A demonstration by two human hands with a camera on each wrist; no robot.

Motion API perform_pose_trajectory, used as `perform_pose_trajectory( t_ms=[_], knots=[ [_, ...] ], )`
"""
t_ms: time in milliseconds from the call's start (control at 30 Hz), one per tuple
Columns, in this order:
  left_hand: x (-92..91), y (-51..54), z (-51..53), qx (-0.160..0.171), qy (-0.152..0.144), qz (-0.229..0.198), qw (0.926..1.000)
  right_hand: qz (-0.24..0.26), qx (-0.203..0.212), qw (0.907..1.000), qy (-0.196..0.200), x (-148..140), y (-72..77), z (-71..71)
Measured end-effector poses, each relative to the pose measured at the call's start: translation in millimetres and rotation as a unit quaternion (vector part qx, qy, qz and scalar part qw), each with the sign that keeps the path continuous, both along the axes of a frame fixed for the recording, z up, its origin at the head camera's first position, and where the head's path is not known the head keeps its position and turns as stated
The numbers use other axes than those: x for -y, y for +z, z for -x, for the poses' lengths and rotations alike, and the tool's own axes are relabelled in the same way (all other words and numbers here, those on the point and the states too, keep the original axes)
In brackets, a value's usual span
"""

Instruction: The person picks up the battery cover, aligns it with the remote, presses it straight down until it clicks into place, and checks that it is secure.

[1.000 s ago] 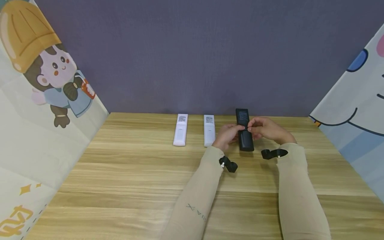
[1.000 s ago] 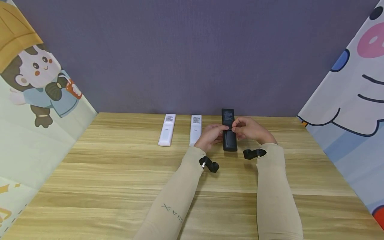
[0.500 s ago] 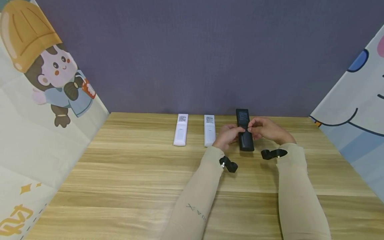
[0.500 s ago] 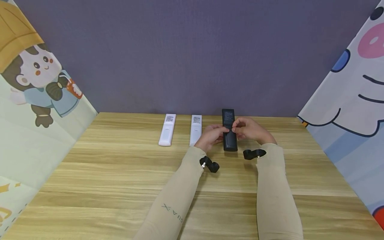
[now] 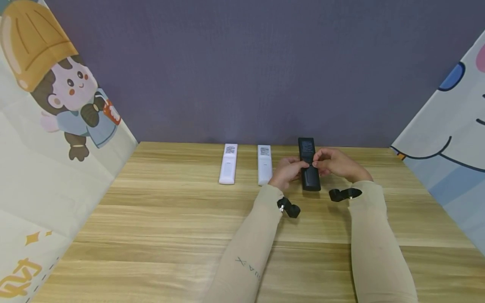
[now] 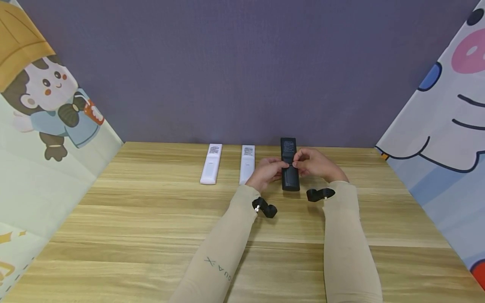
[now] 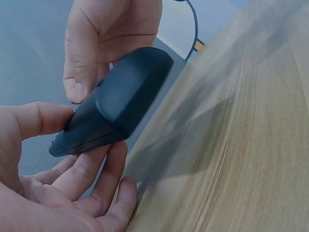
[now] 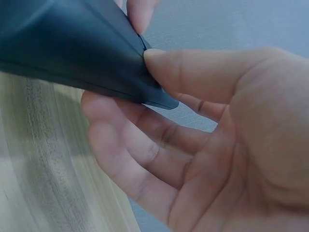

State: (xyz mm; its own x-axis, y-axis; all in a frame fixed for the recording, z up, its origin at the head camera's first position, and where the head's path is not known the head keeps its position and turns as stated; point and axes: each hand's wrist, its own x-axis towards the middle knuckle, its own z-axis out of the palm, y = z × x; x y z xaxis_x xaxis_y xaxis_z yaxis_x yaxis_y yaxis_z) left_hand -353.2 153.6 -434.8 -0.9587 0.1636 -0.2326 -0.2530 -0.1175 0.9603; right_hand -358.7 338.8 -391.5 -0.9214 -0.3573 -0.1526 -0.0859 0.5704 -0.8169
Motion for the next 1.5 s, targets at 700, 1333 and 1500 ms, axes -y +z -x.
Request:
perform_pose_trajectory(
  t_ms=[700, 1333, 1500],
  knots=[
    [-2.0, -1.6, 2.0, 0.01, 0.013, 0.002, 0.9999, -0.002, 0.0, 1.0, -0.002, 1.6, -2.2, 2.4],
    [-5.4, 4.2, -1.1, 0.008, 0.022, 0.039, 0.999, -0.002, 0.019, 0.9998, -0.002, 2.9, -3.8, 3.2],
    [-6.8, 6.2, -3.9, -0.004, 0.027, 0.07, 0.9971, 0.003, 0.014, 0.9999, -0.004, 4.3, -6.8, 5.0]
  ],
)
